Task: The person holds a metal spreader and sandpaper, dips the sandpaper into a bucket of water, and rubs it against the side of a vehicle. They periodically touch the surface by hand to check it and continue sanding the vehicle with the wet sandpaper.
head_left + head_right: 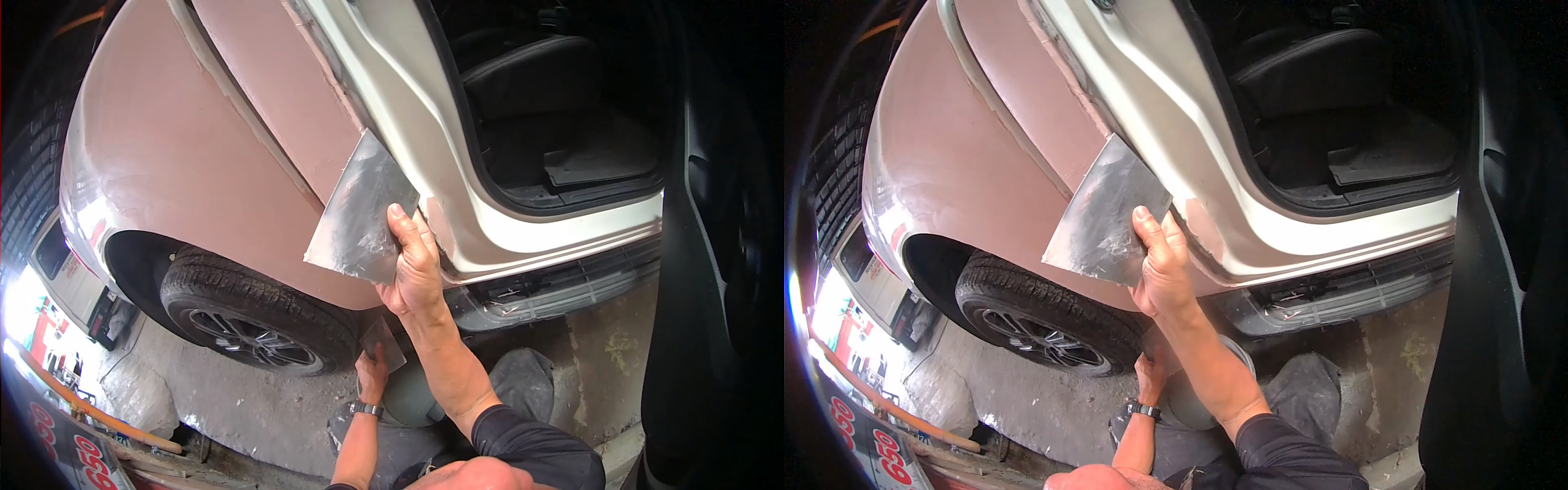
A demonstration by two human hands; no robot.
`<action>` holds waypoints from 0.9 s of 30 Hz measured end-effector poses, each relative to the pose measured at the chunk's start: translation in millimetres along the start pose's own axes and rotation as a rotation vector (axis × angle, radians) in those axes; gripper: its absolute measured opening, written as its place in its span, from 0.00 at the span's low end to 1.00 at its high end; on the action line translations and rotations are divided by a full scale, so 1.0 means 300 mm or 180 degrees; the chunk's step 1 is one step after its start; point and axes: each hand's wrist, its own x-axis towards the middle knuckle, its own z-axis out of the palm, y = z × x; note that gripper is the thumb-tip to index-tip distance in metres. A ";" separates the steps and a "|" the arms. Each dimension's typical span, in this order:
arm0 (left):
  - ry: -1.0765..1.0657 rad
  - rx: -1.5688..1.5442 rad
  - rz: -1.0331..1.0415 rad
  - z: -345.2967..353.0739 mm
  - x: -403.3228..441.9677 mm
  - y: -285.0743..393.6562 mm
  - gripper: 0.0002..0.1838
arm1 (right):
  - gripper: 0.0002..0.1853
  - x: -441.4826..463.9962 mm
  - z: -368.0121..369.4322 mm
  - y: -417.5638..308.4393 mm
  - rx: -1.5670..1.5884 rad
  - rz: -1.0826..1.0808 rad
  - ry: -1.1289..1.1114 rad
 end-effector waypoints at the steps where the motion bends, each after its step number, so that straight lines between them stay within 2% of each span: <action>1: -0.0003 -0.0030 -0.0017 -0.001 0.000 0.004 0.21 | 0.17 0.001 -0.001 0.001 0.0013 -0.0003 -0.0006; 7: 0.0051 -0.0081 0.0156 -0.005 -0.001 0.018 0.21 | 0.16 -0.005 -0.002 -0.029 -0.0016 0.0068 -0.0029; 27: 0.0001 -0.0154 0.0090 0.006 0.003 -0.011 0.23 | 0.16 0.006 -0.003 -0.039 -0.0128 0.0128 -0.0037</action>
